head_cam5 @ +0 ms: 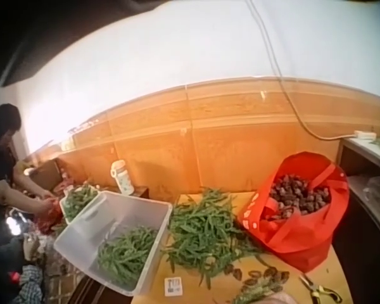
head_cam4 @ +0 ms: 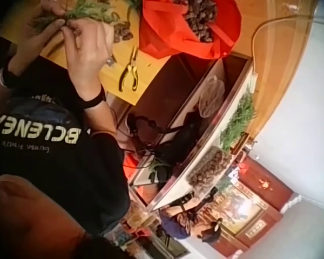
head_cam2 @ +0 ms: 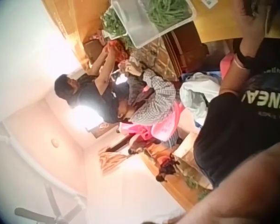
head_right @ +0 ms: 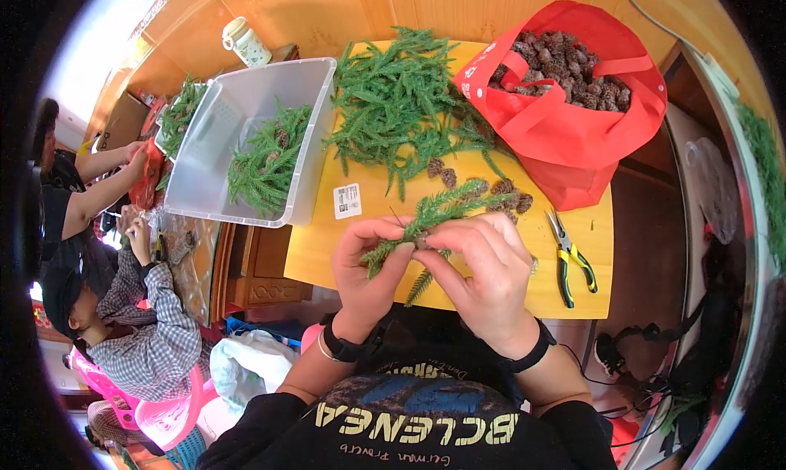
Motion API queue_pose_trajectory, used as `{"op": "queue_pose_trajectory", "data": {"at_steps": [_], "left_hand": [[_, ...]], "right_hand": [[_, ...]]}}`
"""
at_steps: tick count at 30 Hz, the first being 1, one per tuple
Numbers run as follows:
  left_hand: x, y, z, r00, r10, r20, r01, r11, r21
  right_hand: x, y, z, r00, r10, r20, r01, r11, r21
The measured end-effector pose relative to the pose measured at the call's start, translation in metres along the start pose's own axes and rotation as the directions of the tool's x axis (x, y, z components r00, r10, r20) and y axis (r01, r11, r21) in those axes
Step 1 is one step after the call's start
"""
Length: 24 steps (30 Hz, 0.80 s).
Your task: Trimming green branches and extracting seeds or small fruits from them using shears.
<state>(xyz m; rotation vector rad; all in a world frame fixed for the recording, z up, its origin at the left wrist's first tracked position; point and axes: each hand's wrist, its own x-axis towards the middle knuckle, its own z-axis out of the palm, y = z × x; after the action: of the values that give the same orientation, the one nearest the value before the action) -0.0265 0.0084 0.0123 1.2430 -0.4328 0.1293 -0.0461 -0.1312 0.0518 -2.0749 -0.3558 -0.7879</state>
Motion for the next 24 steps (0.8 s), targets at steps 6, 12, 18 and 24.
{"op": "queue_pose_trajectory", "data": {"at_steps": [6, 12, 18, 24], "left_hand": [[0.005, 0.002, -0.005, 0.984, 0.130, 0.119, -0.130, 0.991, -0.013], [0.005, 0.010, -0.007, 0.980, 0.117, 0.161, -0.118, 0.993, -0.007], [0.003, 0.013, -0.011, 0.952, 0.067, 0.299, -0.094, 0.992, 0.079], [0.004, 0.013, -0.012, 0.931, 0.053, 0.361, -0.098, 0.989, 0.107]], "right_hand": [[0.005, -0.001, -0.012, 0.986, -0.153, 0.064, 0.160, 0.981, -0.109], [0.019, -0.005, -0.033, 0.944, -0.255, 0.208, 0.290, 0.944, -0.160], [0.038, -0.004, -0.037, 0.920, -0.156, 0.359, 0.175, 0.984, -0.019], [0.047, 0.016, -0.038, 0.773, -0.083, 0.628, -0.095, 0.965, 0.246]]}}
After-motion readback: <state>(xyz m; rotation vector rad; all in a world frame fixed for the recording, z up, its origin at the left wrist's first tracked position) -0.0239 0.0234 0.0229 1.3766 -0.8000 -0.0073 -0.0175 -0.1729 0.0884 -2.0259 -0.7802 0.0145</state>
